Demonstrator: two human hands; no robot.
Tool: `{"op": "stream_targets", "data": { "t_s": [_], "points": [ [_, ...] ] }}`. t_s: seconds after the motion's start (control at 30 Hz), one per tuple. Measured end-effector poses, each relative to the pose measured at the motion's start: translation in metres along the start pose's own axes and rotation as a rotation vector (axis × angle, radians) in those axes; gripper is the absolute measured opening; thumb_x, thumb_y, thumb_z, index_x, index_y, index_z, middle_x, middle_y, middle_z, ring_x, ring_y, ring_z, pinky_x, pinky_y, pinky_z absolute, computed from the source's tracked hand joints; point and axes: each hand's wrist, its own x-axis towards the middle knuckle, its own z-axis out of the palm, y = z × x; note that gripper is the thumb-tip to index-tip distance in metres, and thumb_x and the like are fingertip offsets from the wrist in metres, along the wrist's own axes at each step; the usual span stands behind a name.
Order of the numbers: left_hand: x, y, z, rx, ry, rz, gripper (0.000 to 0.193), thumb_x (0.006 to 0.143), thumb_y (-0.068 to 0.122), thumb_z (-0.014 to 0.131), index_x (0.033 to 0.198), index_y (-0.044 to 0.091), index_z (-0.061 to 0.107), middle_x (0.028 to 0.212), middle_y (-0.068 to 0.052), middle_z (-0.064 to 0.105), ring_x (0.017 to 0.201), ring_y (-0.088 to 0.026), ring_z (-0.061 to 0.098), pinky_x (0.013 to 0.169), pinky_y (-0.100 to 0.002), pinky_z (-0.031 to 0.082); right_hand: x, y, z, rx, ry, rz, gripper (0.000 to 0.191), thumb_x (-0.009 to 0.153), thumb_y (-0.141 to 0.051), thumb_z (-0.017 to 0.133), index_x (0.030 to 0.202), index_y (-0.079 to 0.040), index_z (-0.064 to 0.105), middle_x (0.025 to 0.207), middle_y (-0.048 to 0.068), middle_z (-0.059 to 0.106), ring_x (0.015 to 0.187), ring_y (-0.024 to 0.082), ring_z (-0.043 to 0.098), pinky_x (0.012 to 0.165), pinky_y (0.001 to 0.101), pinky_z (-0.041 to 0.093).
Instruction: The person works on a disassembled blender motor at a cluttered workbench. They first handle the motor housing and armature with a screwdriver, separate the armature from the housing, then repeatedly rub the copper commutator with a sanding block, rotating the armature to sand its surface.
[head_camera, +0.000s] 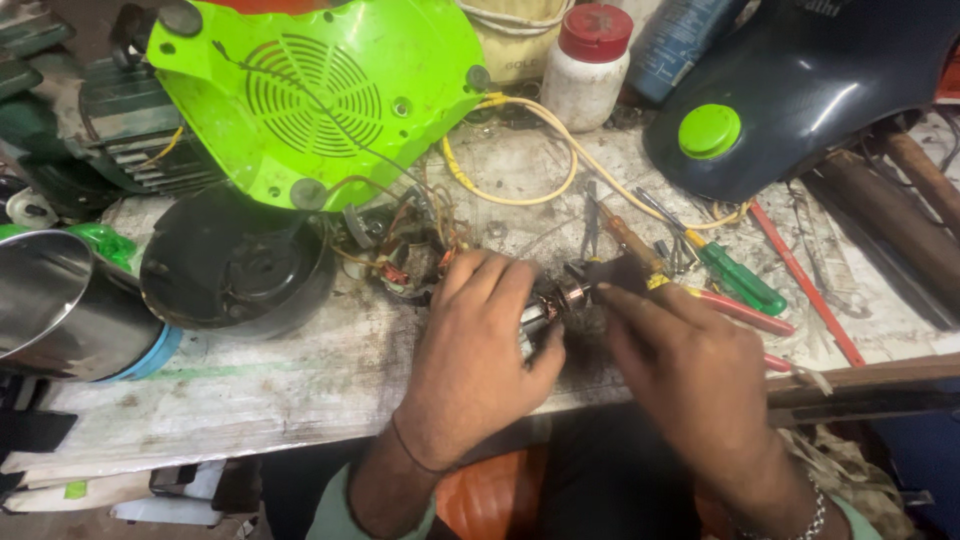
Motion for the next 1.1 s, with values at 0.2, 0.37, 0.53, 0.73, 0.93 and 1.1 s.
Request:
{"op": "stream_targets", "data": {
  "t_s": [0.2,0.37,0.53,0.73,0.93,1.1],
  "points": [
    [0.0006,-0.0002,-0.0012,0.015,-0.038,-0.023,0.052,0.073,0.022,0.081,0.114,-0.004,0.063,0.112,-0.021,0.062,0.114,-0.039,0.055,0.101,-0.048,0.045,-0.0004,-0.0024,0.0038,0.012,0.021,0.002,0.030,0.082,-0.016,0.080,0.112,-0.013,0.080,0.076,0.009,0.065,0.058,0.029,0.064,0.051,0.0404,0.049],
    [0.0004,0.0006,0.0005,0.015,-0.028,-0.030,0.048,0.076,0.018,0.079,0.115,-0.004,0.062,0.111,-0.021,0.064,0.119,-0.040,0.055,0.105,-0.048,0.045,0.0006,-0.0006,0.0023,0.021,-0.012,0.006,0.029,0.081,-0.016,0.081,0.110,-0.013,0.080,0.074,0.008,0.064,0.057,0.028,0.064,0.050,0.0402,0.048],
    [-0.0004,0.0002,0.0006,0.013,-0.012,-0.022,0.048,0.076,0.017,0.077,0.116,-0.005,0.062,0.115,-0.023,0.065,0.120,-0.041,0.055,0.104,-0.049,0.045,0.0027,0.0011,0.0042,0.048,0.013,-0.008,0.029,0.082,-0.015,0.080,0.110,-0.012,0.079,0.074,0.008,0.064,0.058,0.027,0.063,0.052,0.0399,0.048],
    [-0.0012,-0.0009,0.0012,-0.007,0.002,-0.021,0.042,0.079,0.016,0.074,0.115,-0.004,0.063,0.113,-0.022,0.067,0.119,-0.041,0.056,0.103,-0.050,0.046,0.0017,-0.0005,0.0027,0.050,0.013,-0.009,0.029,0.081,-0.014,0.080,0.111,-0.012,0.080,0.073,0.009,0.063,0.058,0.028,0.063,0.052,0.0407,0.048],
    [-0.0012,-0.0019,0.0017,0.019,0.010,-0.003,0.036,0.079,0.016,0.073,0.108,-0.004,0.065,0.110,-0.022,0.068,0.117,-0.042,0.056,0.102,-0.050,0.047,0.0067,-0.0039,0.0048,0.067,0.034,-0.027,0.029,0.082,-0.014,0.079,0.111,-0.011,0.079,0.077,0.009,0.065,0.059,0.027,0.064,0.052,0.0398,0.050],
    [0.0004,-0.0023,0.0005,0.021,-0.007,-0.006,0.035,0.078,0.020,0.078,0.100,-0.005,0.064,0.106,-0.021,0.065,0.115,-0.041,0.056,0.100,-0.049,0.047,0.0062,-0.0050,0.0018,0.088,0.019,-0.022,0.026,0.082,-0.014,0.079,0.108,-0.011,0.079,0.079,0.010,0.066,0.061,0.029,0.066,0.054,0.0400,0.051]
  ]
}}
